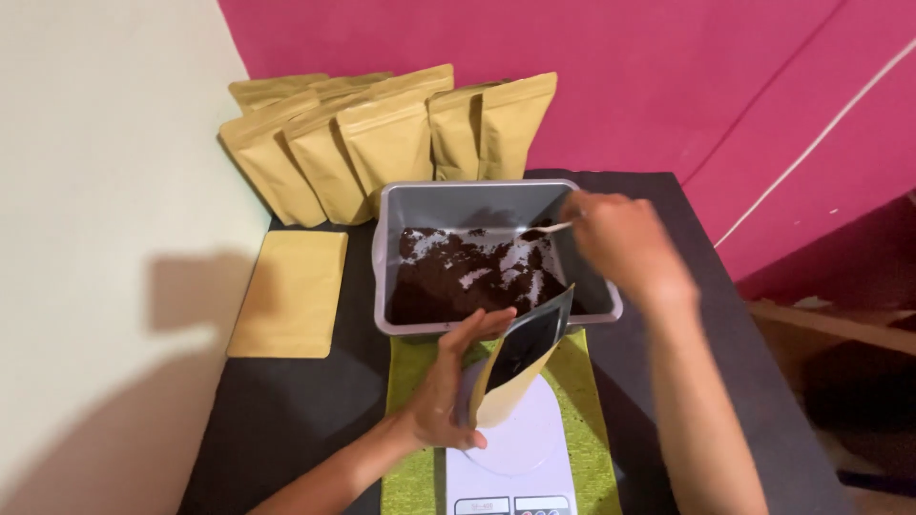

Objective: Filling a coffee bag with ground coffee using a spoon and a digital scale to reach a specific weight.

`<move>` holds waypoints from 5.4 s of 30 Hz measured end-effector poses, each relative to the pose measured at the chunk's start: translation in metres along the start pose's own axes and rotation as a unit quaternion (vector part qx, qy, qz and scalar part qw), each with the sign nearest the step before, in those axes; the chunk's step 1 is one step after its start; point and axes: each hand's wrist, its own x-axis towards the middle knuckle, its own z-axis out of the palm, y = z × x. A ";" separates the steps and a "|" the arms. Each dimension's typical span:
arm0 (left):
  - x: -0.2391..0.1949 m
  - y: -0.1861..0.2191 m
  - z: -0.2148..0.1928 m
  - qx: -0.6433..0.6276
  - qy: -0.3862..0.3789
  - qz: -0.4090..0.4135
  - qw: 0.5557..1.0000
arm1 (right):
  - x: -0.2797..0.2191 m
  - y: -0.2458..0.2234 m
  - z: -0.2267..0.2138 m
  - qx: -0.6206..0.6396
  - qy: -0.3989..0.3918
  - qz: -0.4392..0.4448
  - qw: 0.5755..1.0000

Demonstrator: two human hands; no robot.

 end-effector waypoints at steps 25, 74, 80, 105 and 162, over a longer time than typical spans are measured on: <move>-0.015 0.024 0.005 0.015 -0.068 -0.165 0.984 | -0.019 -0.009 0.030 -0.144 -0.175 0.071 0.971; -0.015 0.036 0.003 0.045 -0.068 -0.172 0.982 | -0.007 -0.040 0.039 -0.114 0.015 -0.128 0.985; -0.017 0.032 0.004 0.063 -0.075 -0.168 0.981 | 0.000 -0.038 0.043 -0.071 -0.149 -0.063 0.984; 0.000 0.050 0.009 -0.069 -0.057 -0.112 0.990 | 0.005 -0.031 0.010 0.293 -0.190 -0.044 0.936; -0.011 0.024 0.022 -0.004 0.002 -0.205 0.979 | -0.039 -0.043 -0.066 0.248 -0.068 0.024 0.966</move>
